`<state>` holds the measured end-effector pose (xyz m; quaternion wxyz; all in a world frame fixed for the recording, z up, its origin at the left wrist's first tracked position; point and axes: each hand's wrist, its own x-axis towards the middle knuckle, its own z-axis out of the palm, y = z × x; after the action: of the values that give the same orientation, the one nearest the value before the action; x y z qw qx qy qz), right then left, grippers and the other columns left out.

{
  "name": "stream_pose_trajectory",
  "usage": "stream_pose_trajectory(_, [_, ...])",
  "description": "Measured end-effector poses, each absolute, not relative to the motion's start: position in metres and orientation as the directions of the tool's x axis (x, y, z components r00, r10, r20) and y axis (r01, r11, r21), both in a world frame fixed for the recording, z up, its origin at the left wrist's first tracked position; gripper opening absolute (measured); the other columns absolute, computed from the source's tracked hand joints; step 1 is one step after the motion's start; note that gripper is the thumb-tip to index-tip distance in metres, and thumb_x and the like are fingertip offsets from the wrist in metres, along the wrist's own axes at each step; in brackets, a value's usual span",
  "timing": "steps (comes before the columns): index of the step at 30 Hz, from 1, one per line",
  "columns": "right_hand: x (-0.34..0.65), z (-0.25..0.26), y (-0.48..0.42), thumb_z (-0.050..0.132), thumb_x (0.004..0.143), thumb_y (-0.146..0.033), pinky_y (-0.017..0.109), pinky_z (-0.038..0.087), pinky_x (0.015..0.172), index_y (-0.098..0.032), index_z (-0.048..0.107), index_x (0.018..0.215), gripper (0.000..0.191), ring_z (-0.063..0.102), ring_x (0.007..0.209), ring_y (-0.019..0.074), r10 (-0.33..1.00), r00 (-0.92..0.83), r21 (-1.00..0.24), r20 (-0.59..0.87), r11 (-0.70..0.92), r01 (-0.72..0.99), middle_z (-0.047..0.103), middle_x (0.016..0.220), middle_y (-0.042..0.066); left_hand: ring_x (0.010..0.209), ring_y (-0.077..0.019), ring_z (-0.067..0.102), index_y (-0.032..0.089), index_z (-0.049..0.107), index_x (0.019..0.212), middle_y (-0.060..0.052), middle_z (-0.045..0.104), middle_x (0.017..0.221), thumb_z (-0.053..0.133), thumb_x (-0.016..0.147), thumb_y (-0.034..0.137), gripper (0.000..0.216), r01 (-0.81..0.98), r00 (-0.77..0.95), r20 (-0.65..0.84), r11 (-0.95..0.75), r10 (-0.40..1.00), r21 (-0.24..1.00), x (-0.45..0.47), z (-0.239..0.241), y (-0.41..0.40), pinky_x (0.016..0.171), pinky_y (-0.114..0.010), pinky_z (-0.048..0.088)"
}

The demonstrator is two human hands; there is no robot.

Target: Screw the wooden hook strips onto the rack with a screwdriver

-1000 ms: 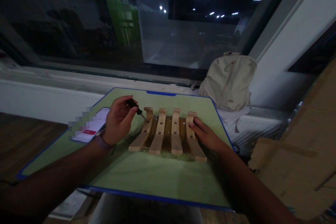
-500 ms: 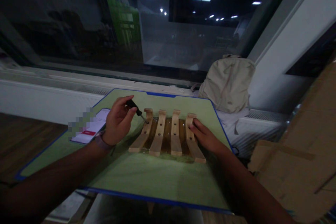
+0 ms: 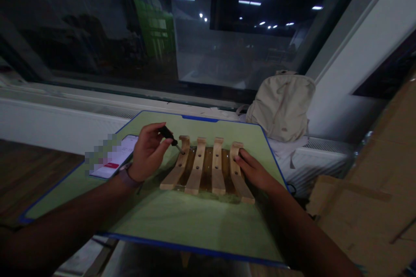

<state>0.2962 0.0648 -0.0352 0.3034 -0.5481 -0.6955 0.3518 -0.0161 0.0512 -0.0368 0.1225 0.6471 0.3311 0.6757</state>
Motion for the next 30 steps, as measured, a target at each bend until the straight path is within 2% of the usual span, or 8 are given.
stream_pose_trajectory(4, [0.299, -0.039, 0.067, 0.053, 0.086, -0.064, 0.052, 0.027, 0.122, -0.026, 0.069, 0.121, 0.054, 0.047, 0.141, 0.0351, 0.972, -0.235, -0.826, 0.029, 0.156, 0.542, 0.065, 0.141, 0.005, 0.098, -0.0153, 0.069, 0.024, 0.054, 0.127, -0.007, 0.067, 0.110, 0.062, 0.093, 0.023, 0.034, 0.216, -0.114, 0.779, -0.750, 0.616, 0.625, -0.014, -0.033, 0.048, 0.085, -0.029, 0.059])
stream_pose_trajectory(8, [0.301, -0.044, 0.068, 0.058, 0.083, -0.068, 0.053, 0.024, 0.123, -0.024, 0.066, 0.129, 0.065, 0.044, 0.143, 0.0359, 0.983, -0.183, -0.840, 0.023, 0.118, 0.529, 0.061, 0.145, 0.008, 0.097, -0.0150, 0.069, 0.025, 0.047, 0.135, -0.008, 0.066, 0.117, 0.052, 0.099, 0.024, 0.037, 0.216, -0.066, 0.792, -0.766, 0.607, 0.605, -0.013, -0.031, 0.046, 0.086, -0.032, 0.058])
stream_pose_trajectory(13, [0.302, -0.047, 0.069, 0.058, 0.081, -0.073, 0.053, 0.025, 0.122, -0.022, 0.065, 0.131, 0.072, 0.042, 0.144, 0.0370, 0.985, -0.172, -0.844, 0.023, 0.112, 0.525, 0.059, 0.147, 0.011, 0.099, -0.0168, 0.064, 0.024, 0.060, 0.124, -0.007, 0.062, 0.112, 0.057, 0.096, 0.027, 0.029, 0.347, -0.094, 0.825, -0.758, 0.557, 0.552, -0.019, -0.028, 0.049, 0.085, -0.032, 0.056])
stream_pose_trajectory(18, [0.301, -0.044, 0.070, 0.056, 0.084, -0.070, 0.050, 0.028, 0.122, -0.021, 0.067, 0.128, 0.066, 0.046, 0.142, 0.0358, 0.974, -0.224, -0.830, 0.038, 0.155, 0.535, 0.060, 0.145, 0.012, 0.090, -0.0144, 0.062, 0.025, 0.068, 0.115, -0.003, 0.061, 0.097, 0.068, 0.089, 0.022, 0.026, 0.462, -0.112, 0.867, -0.747, 0.486, 0.479, -0.021, -0.021, 0.049, 0.078, -0.028, 0.054])
stream_pose_trajectory(22, [0.301, -0.042, 0.070, 0.053, 0.086, -0.066, 0.053, 0.034, 0.119, -0.022, 0.070, 0.120, 0.058, 0.050, 0.138, 0.0376, 0.970, -0.242, -0.822, 0.033, 0.164, 0.545, 0.065, 0.140, 0.010, 0.094, -0.0148, 0.064, 0.024, 0.066, 0.120, -0.005, 0.065, 0.104, 0.064, 0.092, 0.023, 0.028, 0.385, -0.134, 0.824, -0.737, 0.550, 0.555, -0.018, -0.024, 0.047, 0.080, -0.028, 0.056])
stream_pose_trajectory(26, [0.301, -0.043, 0.070, 0.053, 0.086, -0.063, 0.054, 0.034, 0.119, -0.024, 0.070, 0.119, 0.054, 0.050, 0.139, 0.0371, 0.975, -0.218, -0.812, 0.050, 0.167, 0.560, 0.067, 0.137, 0.010, 0.098, -0.0161, 0.068, 0.025, 0.051, 0.139, -0.008, 0.066, 0.115, 0.053, 0.099, 0.026, 0.040, 0.272, -0.119, 0.788, -0.743, 0.605, 0.611, -0.016, -0.030, 0.047, 0.088, -0.033, 0.057])
stream_pose_trajectory(30, [0.301, -0.042, 0.071, 0.052, 0.087, -0.063, 0.052, 0.038, 0.117, -0.023, 0.069, 0.121, 0.055, 0.055, 0.134, 0.0356, 0.960, -0.270, -0.804, 0.072, 0.216, 0.553, 0.068, 0.136, 0.011, 0.095, -0.0156, 0.068, 0.025, 0.052, 0.136, -0.007, 0.066, 0.110, 0.050, 0.100, 0.027, 0.036, 0.248, -0.126, 0.779, -0.741, 0.614, 0.624, -0.016, -0.032, 0.050, 0.087, -0.033, 0.056])
